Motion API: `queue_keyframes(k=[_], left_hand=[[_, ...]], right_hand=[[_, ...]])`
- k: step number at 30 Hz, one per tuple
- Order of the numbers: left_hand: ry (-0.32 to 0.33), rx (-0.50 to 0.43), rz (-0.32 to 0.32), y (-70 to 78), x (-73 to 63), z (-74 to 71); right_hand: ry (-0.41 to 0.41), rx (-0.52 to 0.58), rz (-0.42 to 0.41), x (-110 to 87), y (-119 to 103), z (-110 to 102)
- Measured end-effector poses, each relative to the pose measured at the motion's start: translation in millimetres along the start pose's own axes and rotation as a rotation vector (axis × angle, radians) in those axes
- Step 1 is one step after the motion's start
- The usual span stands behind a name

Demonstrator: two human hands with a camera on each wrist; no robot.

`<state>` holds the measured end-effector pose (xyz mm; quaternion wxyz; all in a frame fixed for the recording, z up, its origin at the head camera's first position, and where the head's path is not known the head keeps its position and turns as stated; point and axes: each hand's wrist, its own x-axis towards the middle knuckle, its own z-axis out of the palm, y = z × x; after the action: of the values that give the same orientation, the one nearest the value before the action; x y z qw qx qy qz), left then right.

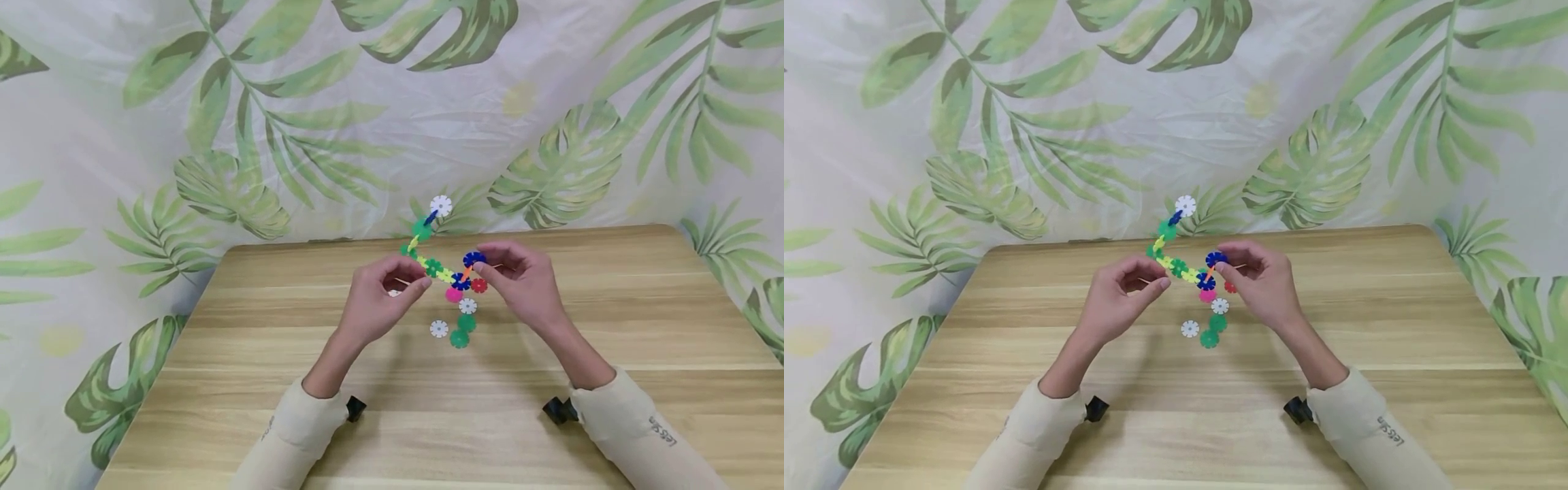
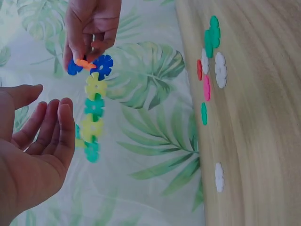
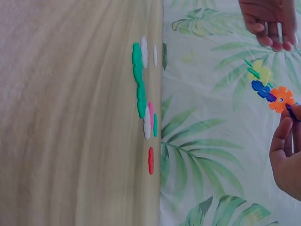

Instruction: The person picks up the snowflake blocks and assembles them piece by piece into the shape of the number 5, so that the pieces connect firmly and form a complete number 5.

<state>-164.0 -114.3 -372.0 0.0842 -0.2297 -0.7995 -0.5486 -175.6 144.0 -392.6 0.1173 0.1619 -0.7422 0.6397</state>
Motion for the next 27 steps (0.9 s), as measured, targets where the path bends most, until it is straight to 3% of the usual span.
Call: queue_keyframes(k=[4,13,18,27], left_hand=[[0.012,-0.007,0.067,2.5,-0.6,3.3],[0.031,0.021,0.11,-2.7,1.5,13.9],[0.013,0.055,0.105,-5.9,2.4,18.6],[-0.026,-0.032,0.064,-8.4,-1.1,20.6]], right_hand=[[-0.027,0.04,0.013,-2.4,0.5,5.7],[-0.082,0.096,-0.013,-8.9,1.1,18.7],[-0.101,0.11,-0.024,-11.6,0.9,24.0],[-0.123,0.138,-0.019,-14.2,-2.4,32.3]])
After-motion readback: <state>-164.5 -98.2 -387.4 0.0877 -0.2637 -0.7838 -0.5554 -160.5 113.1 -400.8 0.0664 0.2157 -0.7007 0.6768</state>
